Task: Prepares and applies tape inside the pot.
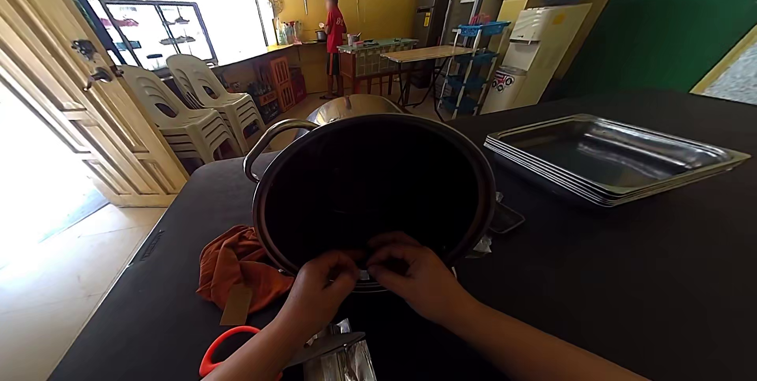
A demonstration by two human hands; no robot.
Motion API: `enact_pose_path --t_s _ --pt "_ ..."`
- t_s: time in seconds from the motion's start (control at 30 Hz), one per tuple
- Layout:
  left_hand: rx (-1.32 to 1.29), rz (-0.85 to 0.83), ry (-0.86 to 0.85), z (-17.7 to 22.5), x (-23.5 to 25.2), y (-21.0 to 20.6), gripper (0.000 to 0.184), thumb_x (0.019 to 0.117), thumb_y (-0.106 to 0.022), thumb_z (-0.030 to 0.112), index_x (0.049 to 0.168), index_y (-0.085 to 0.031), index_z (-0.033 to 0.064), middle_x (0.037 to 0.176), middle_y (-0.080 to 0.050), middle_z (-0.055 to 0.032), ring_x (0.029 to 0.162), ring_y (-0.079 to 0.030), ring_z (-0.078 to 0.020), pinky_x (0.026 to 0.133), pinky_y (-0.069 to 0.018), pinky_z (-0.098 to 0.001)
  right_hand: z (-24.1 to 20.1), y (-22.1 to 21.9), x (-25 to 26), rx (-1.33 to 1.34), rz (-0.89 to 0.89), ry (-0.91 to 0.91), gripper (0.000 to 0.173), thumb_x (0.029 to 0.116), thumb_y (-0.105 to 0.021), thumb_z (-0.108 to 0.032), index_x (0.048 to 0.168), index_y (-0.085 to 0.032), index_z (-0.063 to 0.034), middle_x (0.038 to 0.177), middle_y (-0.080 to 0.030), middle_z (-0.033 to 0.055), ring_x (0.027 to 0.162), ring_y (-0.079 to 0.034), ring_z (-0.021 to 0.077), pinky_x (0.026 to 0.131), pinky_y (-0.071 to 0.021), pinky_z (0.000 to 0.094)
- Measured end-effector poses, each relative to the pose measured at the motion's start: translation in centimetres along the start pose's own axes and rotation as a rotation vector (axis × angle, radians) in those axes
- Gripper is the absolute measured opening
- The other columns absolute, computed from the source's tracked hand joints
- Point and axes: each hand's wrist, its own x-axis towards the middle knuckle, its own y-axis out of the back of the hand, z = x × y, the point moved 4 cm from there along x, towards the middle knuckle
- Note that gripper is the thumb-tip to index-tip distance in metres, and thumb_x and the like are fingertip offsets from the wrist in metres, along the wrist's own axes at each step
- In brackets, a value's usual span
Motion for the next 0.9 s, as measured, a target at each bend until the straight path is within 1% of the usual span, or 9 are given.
enact_pose_path --t_s 0.13,0.2,0.33,0.4,0.5,0.63,0.7,0.8,0.9 --pt "0.003 0.002 -0.009 0.4 -0.1 -0.2 0.013 0.0953 -0.059 0.014 0.088 -0.069 0.0111 0.111 -0.075 0.0004 0.087 -0.070 -0.0067 0.075 -0.0571 -0.0242 0.1 0.0 -0.3 0.024 -0.013 -0.013 0.003 0.0865 -0.076 -0.014 0.084 -0.075 -0.0119 0.124 -0.063 0.0019 0.097 -0.065 0.0073 0.077 -0.0586 0.0221" --pt "0.001 0.002 -0.012 0.6 -0.2 -0.2 0.013 0.0946 -0.059 0.014 0.088 -0.070 0.0108 0.110 -0.075 0.0005 0.088 -0.070 -0.0066 0.075 -0.0577 -0.0242 0.1 0.0 -0.4 0.035 -0.013 -0.005 0.004 0.0855 -0.075 -0.014 0.082 -0.074 -0.0124 0.123 -0.063 0.0016 0.097 -0.065 0.0073 0.077 -0.0585 0.0218" --pt "-0.015 -0.004 -0.018 1.0 -0.5 -0.5 0.013 0.0935 -0.061 0.015 0.086 -0.071 0.0103 0.108 -0.075 0.0003 0.085 -0.069 -0.0051 0.073 -0.0567 -0.0219 0.3 -0.1 -0.5 0.057 -0.049 0.009 0.006 0.0857 -0.072 -0.014 0.080 -0.072 -0.0132 0.124 -0.062 0.0015 0.097 -0.064 0.0074 0.076 -0.0573 0.0219" --pt "-0.053 -0.021 -0.035 1.1 -0.6 -0.5 0.013 0.0942 -0.062 0.016 0.088 -0.072 0.0090 0.112 -0.075 -0.0013 0.090 -0.070 -0.0066 0.078 -0.0578 -0.0233 0.4 0.0 -0.5 0.108 -0.074 0.001 0.006 0.0857 -0.071 -0.015 0.079 -0.071 -0.0132 0.123 -0.062 0.0019 0.095 -0.064 0.0076 0.076 -0.0568 0.0219" --pt "-0.162 -0.056 -0.062 1.0 -0.7 -0.5 0.017 0.0957 -0.065 0.019 0.096 -0.075 0.0058 0.120 -0.073 -0.0058 0.102 -0.070 -0.0115 0.088 -0.0584 -0.0276 0.5 0.1 -0.6 0.243 -0.118 -0.045 0.007 0.0856 -0.071 -0.015 0.079 -0.072 -0.0129 0.123 -0.062 0.0033 0.099 -0.063 0.0092 0.079 -0.0556 0.0233" --pt "-0.263 -0.088 -0.154 0.5 -0.8 -0.5 0.029 0.0982 -0.060 0.028 0.101 -0.076 0.0042 0.121 -0.072 -0.0098 0.109 -0.068 -0.0157 0.093 -0.0561 -0.0315 0.7 0.1 -0.8 0.361 -0.162 -0.061 0.008 0.0864 -0.071 -0.018 0.080 -0.073 -0.0137 0.121 -0.061 0.0022 0.103 -0.060 0.0081 0.083 -0.0529 0.0223" --pt "-0.278 -0.066 -0.174 0.7 -0.8 -0.3 0.030 0.0993 -0.058 0.028 0.104 -0.075 0.0039 0.123 -0.072 -0.0117 0.111 -0.068 -0.0189 0.096 -0.0555 -0.0350 1.1 0.1 -0.8 0.464 -0.144 -0.061 0.009 0.0864 -0.071 -0.018 0.078 -0.073 -0.0136 0.120 -0.063 0.0025 0.105 -0.060 0.0094 0.085 -0.0529 0.0245" --pt "-0.211 0.016 -0.122 1.4 -0.9 -0.4 0.024 0.1018 -0.059 0.023 0.101 -0.075 0.0052 0.122 -0.073 -0.0088 0.109 -0.070 -0.0159 0.095 -0.0562 -0.0316 1.4 0.1 -0.7 0.631 -0.118 -0.086 0.008 0.0863 -0.073 -0.017 0.078 -0.072 -0.0136 0.122 -0.063 0.0042 0.109 -0.060 0.0134 0.090 -0.0532 0.0297" --pt "-0.321 -0.008 -0.015 2.0 -1.3 -1.0 0.023 0.1011 -0.064 0.022 0.100 -0.076 0.0025 0.118 -0.074 -0.0096 0.104 -0.070 -0.0136 0.092 -0.0560 -0.0284 1.4 0.0 -0.6 0.711 -0.144 -0.021 0.009 0.0884 -0.073 -0.018 0.080 -0.072 -0.0142 0.130 -0.060 0.0053 0.117 -0.058 0.0152 0.096 -0.0515 0.0321"
